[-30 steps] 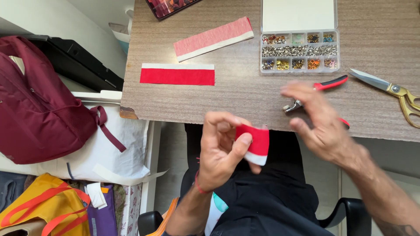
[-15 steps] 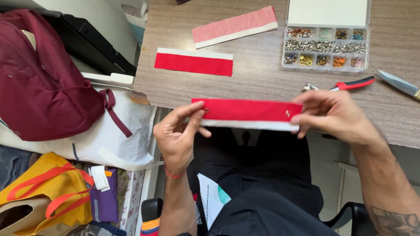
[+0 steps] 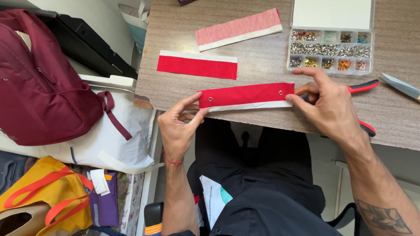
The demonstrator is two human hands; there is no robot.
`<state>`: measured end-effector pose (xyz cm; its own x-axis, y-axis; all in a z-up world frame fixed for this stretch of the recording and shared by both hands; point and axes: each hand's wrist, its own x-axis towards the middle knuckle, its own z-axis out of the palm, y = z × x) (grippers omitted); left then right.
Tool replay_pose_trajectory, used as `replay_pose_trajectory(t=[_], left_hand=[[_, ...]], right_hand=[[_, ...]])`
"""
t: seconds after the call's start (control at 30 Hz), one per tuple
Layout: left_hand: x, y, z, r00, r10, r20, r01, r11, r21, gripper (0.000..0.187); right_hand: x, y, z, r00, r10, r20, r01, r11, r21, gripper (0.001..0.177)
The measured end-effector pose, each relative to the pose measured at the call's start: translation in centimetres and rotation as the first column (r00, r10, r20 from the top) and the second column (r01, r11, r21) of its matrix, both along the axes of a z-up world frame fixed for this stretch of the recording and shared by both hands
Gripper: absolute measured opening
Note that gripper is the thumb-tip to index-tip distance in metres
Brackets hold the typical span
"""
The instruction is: Attaching metal eyelets to fabric strips using a hand-held eyelet setter tool
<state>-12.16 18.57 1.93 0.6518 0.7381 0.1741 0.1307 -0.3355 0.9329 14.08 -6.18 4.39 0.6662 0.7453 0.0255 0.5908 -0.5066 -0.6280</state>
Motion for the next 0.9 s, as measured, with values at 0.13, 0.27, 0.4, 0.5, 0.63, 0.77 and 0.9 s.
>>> replay_pose_trajectory(t=[0.13,0.27,0.4,0.5,0.63,0.77,0.9], left_hand=[[0.1,1.0,-0.6,0.997,-0.006,-0.074,0.015,0.991,0.129,0.035],[-0.4,1.7,-0.5,0.988,0.037,-0.147,0.018,0.934,0.356,0.039],[0.1,0.3,-1.0,0.965,0.044,-0.257,0.156,0.693,0.704,0.046],[1.9,-3.6,-1.6,0.905,-0.037,-0.424,0.386,0.490,0.782,0.070],[3.0,-5.5,-2.9,0.908,-0.115,-0.403,0.404,0.491,0.772,0.066],[3.2,-5.3,-3.2,0.911,-0.104,-0.400,0.395,0.506,0.767,0.066],[3.1,-5.2,-2.9,0.924,-0.137,-0.357,0.372,0.540,0.755,0.067]], right_hand=[[0.9,0.1,-2.7,0.966,0.117,0.230,-0.123,0.992,0.014,0.056],[0.9,-0.4,-3.0,0.872,0.134,0.471,-0.147,0.989,-0.009,0.055],[-1.4,-0.1,-1.3,0.776,0.167,0.608,-0.216,0.976,0.006,0.036],[-4.7,1.2,-1.6,0.745,0.289,0.601,-0.311,0.948,-0.072,0.056],[-7.1,2.0,-2.7,0.635,0.393,0.665,-0.326,0.917,-0.230,0.061],[-7.3,2.1,-3.5,0.628,0.402,0.667,-0.282,0.916,-0.287,0.062],[-7.2,1.9,-3.4,0.693,0.358,0.626,-0.286,0.933,-0.217,0.064]])
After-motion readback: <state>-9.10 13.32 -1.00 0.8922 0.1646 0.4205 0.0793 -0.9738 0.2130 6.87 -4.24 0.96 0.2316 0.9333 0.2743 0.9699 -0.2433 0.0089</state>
